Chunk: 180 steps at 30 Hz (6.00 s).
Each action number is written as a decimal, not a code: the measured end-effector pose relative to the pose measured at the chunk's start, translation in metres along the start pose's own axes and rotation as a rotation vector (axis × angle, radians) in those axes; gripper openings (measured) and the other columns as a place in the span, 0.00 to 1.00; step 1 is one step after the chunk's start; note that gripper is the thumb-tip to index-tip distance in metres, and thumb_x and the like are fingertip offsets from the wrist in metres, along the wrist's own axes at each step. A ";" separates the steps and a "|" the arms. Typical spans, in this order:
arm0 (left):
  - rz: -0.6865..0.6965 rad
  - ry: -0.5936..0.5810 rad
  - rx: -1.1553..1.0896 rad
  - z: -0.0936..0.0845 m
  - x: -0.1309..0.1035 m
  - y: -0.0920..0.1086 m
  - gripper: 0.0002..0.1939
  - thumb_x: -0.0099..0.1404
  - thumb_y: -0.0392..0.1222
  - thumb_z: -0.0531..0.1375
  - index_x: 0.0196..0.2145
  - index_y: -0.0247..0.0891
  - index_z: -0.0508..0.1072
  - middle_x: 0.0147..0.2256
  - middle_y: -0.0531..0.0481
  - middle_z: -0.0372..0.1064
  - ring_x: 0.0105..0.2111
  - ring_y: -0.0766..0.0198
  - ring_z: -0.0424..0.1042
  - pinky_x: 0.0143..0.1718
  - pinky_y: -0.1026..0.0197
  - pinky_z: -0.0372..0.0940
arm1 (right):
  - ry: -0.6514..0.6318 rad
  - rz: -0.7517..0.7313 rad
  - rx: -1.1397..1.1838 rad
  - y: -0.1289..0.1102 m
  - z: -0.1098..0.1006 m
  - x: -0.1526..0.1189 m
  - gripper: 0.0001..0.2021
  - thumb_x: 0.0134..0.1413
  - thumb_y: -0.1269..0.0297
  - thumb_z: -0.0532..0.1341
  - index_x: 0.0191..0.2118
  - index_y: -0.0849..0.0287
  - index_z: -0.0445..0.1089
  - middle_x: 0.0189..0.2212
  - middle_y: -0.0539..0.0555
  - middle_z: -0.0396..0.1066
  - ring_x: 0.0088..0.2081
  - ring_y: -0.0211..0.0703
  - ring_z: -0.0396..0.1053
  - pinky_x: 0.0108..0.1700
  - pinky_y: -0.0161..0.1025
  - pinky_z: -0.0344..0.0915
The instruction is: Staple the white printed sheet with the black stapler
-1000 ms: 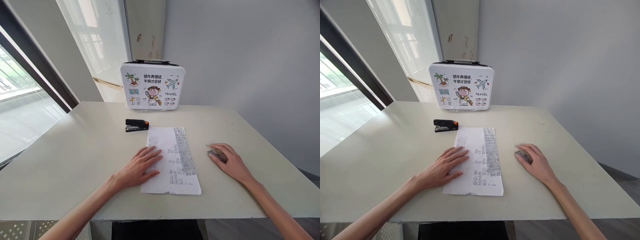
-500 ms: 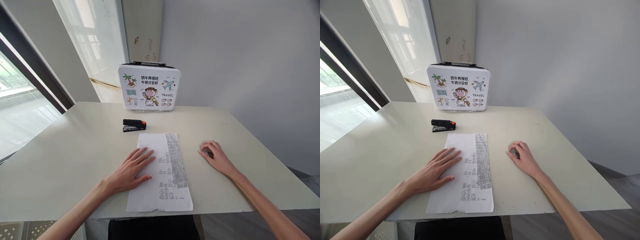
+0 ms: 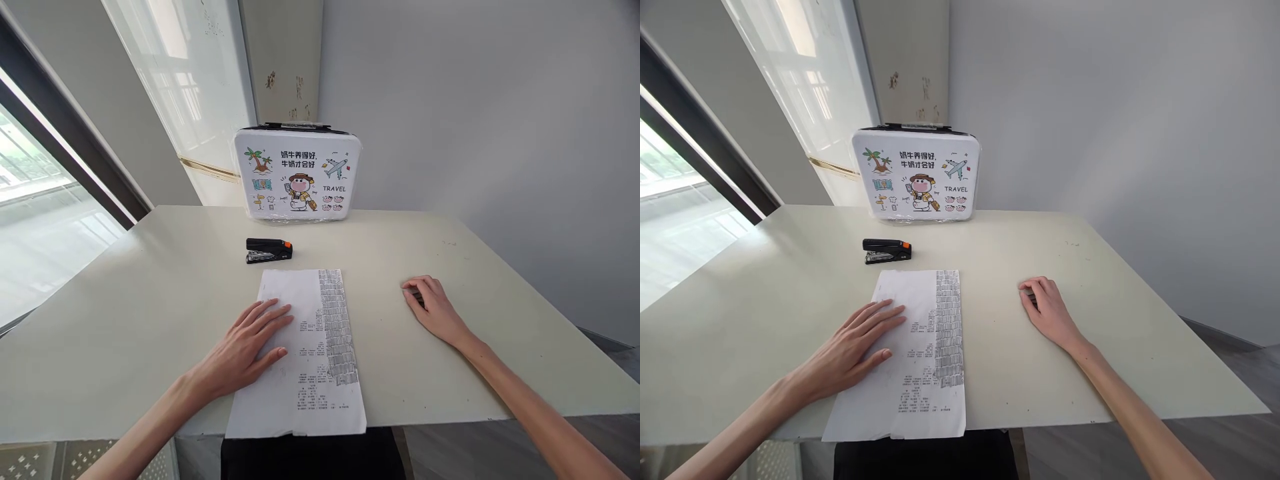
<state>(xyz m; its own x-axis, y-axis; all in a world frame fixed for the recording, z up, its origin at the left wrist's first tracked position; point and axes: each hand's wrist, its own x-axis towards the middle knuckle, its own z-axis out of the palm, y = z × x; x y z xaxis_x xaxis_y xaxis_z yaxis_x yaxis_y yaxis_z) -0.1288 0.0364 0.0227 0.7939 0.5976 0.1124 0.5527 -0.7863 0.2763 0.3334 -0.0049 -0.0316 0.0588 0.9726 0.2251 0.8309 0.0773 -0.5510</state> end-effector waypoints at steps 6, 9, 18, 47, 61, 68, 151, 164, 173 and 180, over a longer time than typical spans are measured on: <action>-0.019 0.015 0.048 -0.001 -0.007 -0.006 0.30 0.76 0.55 0.57 0.72 0.52 0.58 0.71 0.53 0.56 0.72 0.47 0.53 0.72 0.40 0.53 | -0.012 -0.003 -0.005 0.005 -0.002 0.004 0.13 0.72 0.49 0.51 0.46 0.49 0.67 0.48 0.60 0.69 0.53 0.58 0.66 0.54 0.58 0.69; -0.039 0.037 0.059 -0.010 -0.027 -0.026 0.30 0.76 0.54 0.58 0.72 0.53 0.59 0.70 0.54 0.58 0.71 0.47 0.56 0.71 0.40 0.53 | -0.027 0.005 0.009 0.007 -0.007 0.003 0.14 0.72 0.48 0.50 0.45 0.50 0.66 0.47 0.60 0.70 0.52 0.58 0.67 0.52 0.56 0.70; -0.209 0.214 -0.091 -0.024 -0.057 -0.059 0.23 0.75 0.56 0.55 0.64 0.52 0.70 0.66 0.51 0.66 0.67 0.47 0.62 0.68 0.43 0.59 | -0.054 0.038 -0.066 0.011 -0.025 -0.019 0.23 0.66 0.40 0.58 0.57 0.47 0.67 0.58 0.61 0.67 0.60 0.61 0.65 0.54 0.55 0.71; -0.518 0.516 -0.623 -0.023 0.081 -0.132 0.27 0.64 0.61 0.65 0.54 0.42 0.75 0.49 0.45 0.79 0.52 0.50 0.76 0.58 0.50 0.67 | -0.072 -0.035 0.764 -0.172 0.182 0.208 0.24 0.71 0.39 0.42 0.40 0.51 0.64 0.42 0.55 0.75 0.45 0.46 0.72 0.52 0.47 0.69; -0.627 0.547 -0.655 -0.034 0.050 -0.150 0.36 0.60 0.67 0.66 0.57 0.40 0.71 0.50 0.42 0.78 0.53 0.50 0.76 0.60 0.48 0.67 | 0.069 0.144 1.035 -0.124 0.128 0.167 0.25 0.58 0.32 0.59 0.40 0.51 0.70 0.48 0.56 0.76 0.56 0.51 0.72 0.61 0.51 0.68; -0.846 0.490 -0.459 -0.049 0.012 -0.140 0.23 0.67 0.65 0.59 0.38 0.41 0.76 0.29 0.50 0.73 0.31 0.59 0.72 0.35 0.59 0.69 | 0.121 0.229 0.912 -0.068 0.054 0.086 0.17 0.61 0.43 0.63 0.36 0.52 0.72 0.35 0.54 0.74 0.38 0.46 0.72 0.47 0.48 0.72; -0.544 0.262 -0.129 -0.016 -0.003 -0.095 0.26 0.75 0.60 0.55 0.64 0.46 0.66 0.67 0.44 0.62 0.68 0.47 0.59 0.69 0.39 0.55 | -0.444 0.027 0.235 -0.057 -0.018 0.014 0.15 0.62 0.45 0.65 0.51 0.39 0.78 0.49 0.52 0.79 0.42 0.52 0.78 0.21 0.36 0.72; -0.644 0.277 -0.172 -0.020 0.002 -0.095 0.26 0.73 0.60 0.57 0.61 0.46 0.68 0.63 0.46 0.68 0.65 0.50 0.64 0.67 0.46 0.58 | -0.200 0.318 0.537 -0.053 -0.002 -0.003 0.21 0.71 0.43 0.51 0.52 0.47 0.75 0.51 0.55 0.80 0.55 0.55 0.77 0.57 0.49 0.75; -0.622 0.308 -0.171 -0.016 0.004 -0.088 0.23 0.74 0.57 0.56 0.60 0.44 0.69 0.61 0.45 0.70 0.64 0.48 0.64 0.66 0.44 0.58 | -0.074 0.362 0.670 -0.050 0.006 -0.003 0.19 0.70 0.44 0.55 0.54 0.49 0.71 0.49 0.56 0.79 0.51 0.54 0.78 0.59 0.53 0.71; -0.590 0.298 -0.151 -0.018 0.000 -0.080 0.24 0.75 0.57 0.54 0.62 0.44 0.67 0.64 0.44 0.66 0.65 0.47 0.63 0.66 0.42 0.58 | -0.092 0.283 0.617 -0.050 0.003 -0.004 0.20 0.71 0.43 0.53 0.53 0.51 0.71 0.49 0.56 0.79 0.54 0.52 0.75 0.62 0.53 0.67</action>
<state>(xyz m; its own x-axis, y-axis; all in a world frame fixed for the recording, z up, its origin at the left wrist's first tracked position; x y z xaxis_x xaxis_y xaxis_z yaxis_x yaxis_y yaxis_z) -0.1776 0.1024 0.0173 0.2546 0.9547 0.1539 0.8132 -0.2975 0.5002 0.2900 -0.0119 -0.0069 0.1576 0.9863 -0.0494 0.3217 -0.0986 -0.9417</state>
